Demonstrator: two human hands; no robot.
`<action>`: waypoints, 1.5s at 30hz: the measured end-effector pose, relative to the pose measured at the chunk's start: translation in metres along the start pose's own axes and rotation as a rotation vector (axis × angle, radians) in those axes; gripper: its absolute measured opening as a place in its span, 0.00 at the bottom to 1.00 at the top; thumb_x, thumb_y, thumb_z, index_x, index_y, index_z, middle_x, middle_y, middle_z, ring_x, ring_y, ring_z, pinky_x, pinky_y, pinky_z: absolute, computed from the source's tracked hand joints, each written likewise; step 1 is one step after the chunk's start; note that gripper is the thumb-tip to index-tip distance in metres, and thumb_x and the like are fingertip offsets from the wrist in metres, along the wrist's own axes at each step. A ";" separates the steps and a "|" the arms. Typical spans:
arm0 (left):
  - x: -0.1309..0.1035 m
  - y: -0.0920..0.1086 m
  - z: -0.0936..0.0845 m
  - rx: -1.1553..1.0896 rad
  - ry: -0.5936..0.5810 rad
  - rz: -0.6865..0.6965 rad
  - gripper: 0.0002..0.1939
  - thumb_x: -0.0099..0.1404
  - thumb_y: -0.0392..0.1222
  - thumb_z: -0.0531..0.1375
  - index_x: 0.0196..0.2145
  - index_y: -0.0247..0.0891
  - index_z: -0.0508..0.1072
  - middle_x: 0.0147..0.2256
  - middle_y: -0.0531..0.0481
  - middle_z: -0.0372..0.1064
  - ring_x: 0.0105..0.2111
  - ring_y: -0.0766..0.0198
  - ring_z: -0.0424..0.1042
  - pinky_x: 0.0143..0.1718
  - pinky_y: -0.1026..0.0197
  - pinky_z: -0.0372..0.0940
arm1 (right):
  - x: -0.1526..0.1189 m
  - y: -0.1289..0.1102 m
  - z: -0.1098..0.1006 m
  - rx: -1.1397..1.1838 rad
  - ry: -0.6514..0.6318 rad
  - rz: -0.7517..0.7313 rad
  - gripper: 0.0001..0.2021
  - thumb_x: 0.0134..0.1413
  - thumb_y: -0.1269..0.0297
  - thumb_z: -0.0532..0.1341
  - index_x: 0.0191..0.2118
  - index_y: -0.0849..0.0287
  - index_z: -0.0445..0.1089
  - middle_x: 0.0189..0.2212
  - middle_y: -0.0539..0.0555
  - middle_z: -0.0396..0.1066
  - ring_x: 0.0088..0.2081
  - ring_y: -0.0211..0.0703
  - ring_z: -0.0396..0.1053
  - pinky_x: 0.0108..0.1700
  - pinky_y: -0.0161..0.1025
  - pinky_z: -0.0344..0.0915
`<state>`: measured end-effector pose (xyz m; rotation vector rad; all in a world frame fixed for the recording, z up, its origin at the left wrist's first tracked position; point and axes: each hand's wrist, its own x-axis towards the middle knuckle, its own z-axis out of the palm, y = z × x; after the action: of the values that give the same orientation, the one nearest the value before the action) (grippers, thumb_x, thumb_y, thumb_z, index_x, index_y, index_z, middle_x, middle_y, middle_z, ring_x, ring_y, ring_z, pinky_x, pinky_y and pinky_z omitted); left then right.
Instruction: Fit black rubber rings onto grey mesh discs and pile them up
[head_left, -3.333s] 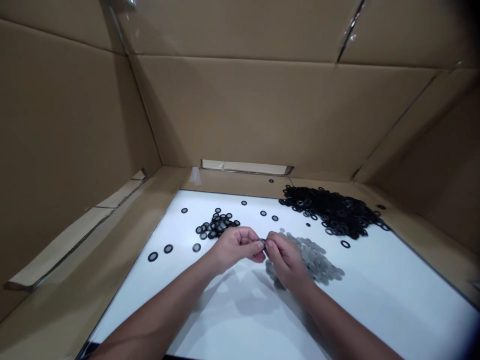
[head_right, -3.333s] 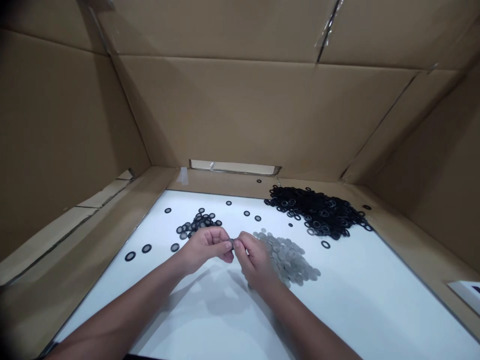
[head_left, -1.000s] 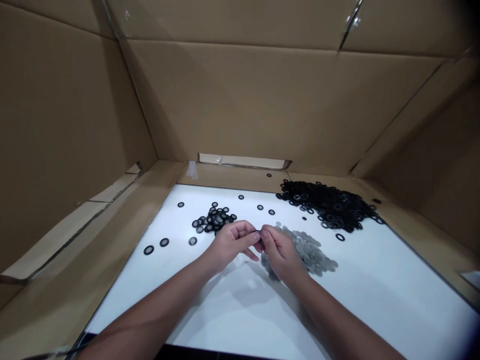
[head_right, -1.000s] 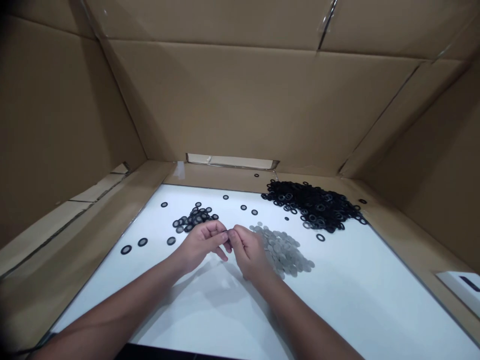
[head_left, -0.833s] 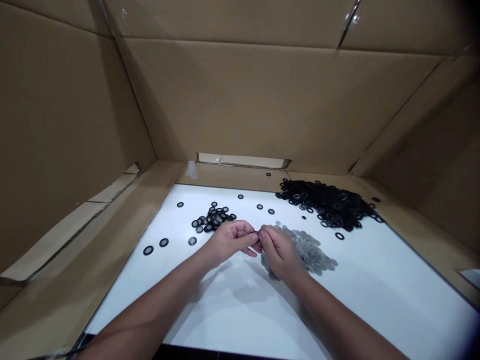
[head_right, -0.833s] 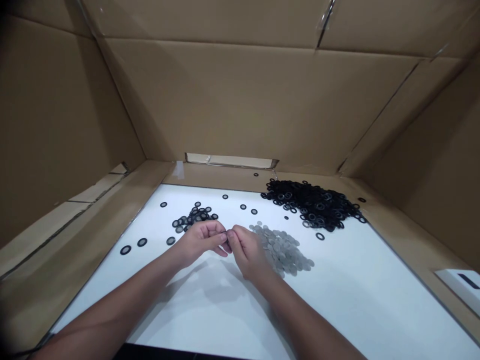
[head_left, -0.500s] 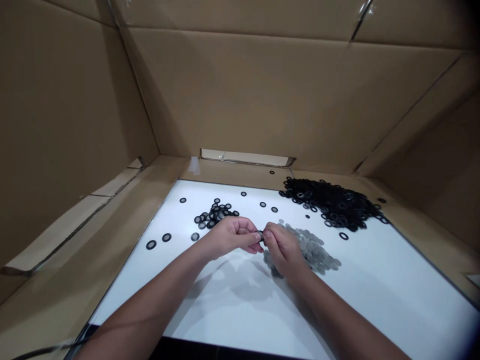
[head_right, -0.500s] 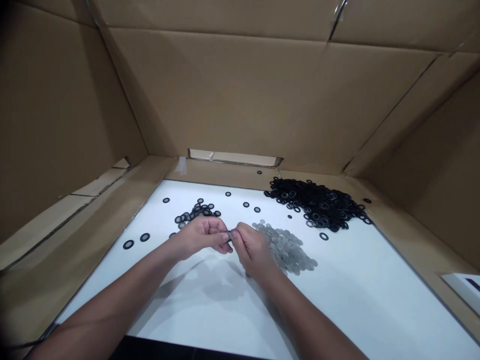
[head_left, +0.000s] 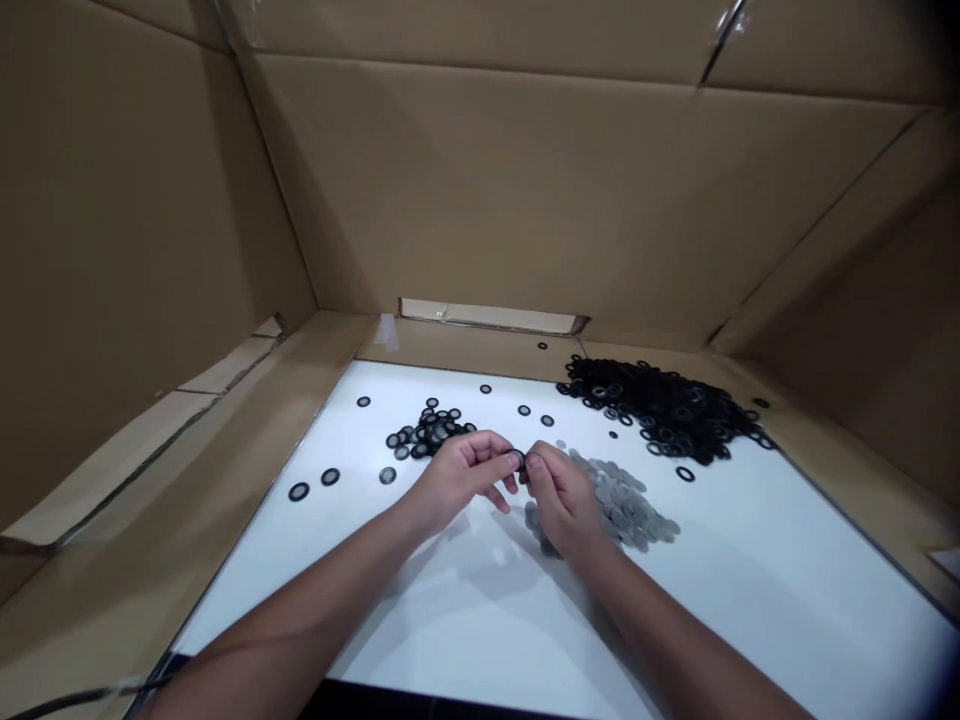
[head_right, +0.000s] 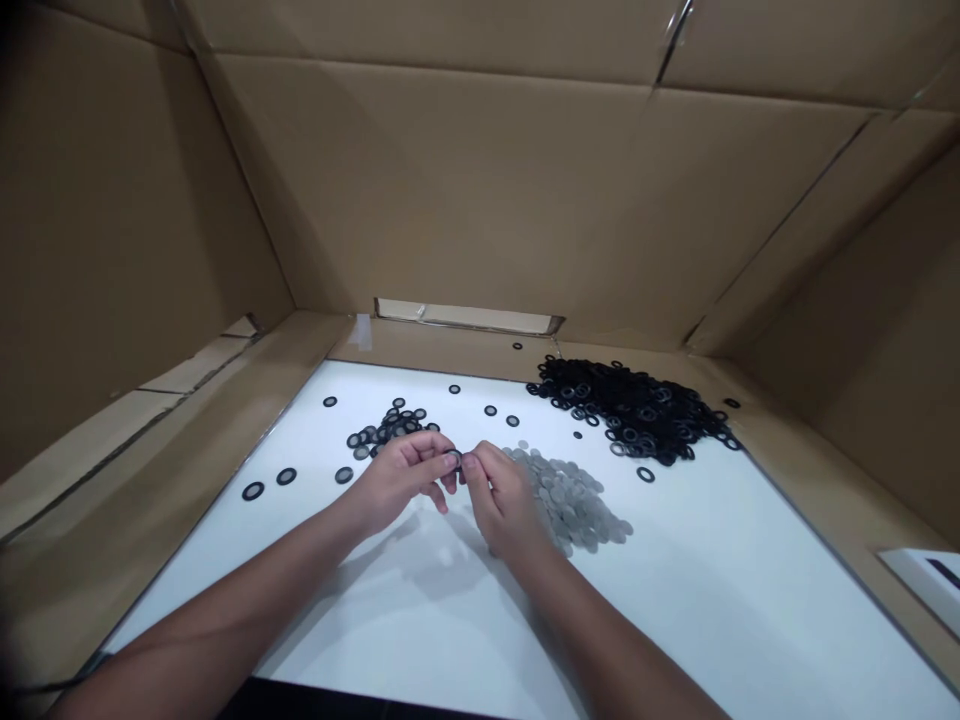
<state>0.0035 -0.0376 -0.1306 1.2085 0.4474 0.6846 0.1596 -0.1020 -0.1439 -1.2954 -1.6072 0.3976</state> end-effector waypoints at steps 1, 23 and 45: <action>0.000 0.002 -0.002 0.033 -0.024 -0.010 0.13 0.60 0.48 0.65 0.34 0.33 0.73 0.28 0.50 0.70 0.29 0.65 0.71 0.27 0.62 0.72 | 0.000 0.001 -0.002 0.002 -0.024 0.004 0.17 0.69 0.62 0.48 0.26 0.56 0.58 0.23 0.48 0.59 0.26 0.38 0.59 0.30 0.37 0.55; -0.002 0.001 0.001 0.053 -0.097 0.019 0.14 0.62 0.48 0.64 0.28 0.34 0.68 0.26 0.49 0.72 0.26 0.66 0.71 0.31 0.62 0.68 | -0.004 -0.005 0.000 0.150 -0.023 0.041 0.18 0.69 0.59 0.48 0.25 0.56 0.57 0.21 0.47 0.61 0.23 0.38 0.58 0.28 0.37 0.55; 0.000 0.000 -0.001 0.029 -0.036 0.042 0.13 0.60 0.48 0.65 0.34 0.35 0.73 0.28 0.52 0.67 0.28 0.66 0.69 0.26 0.64 0.69 | -0.002 -0.001 -0.002 -0.006 0.004 -0.013 0.15 0.68 0.64 0.50 0.27 0.56 0.59 0.23 0.48 0.60 0.25 0.38 0.58 0.29 0.38 0.55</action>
<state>0.0031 -0.0365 -0.1304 1.2588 0.4045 0.6934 0.1601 -0.1049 -0.1431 -1.2883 -1.6140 0.3824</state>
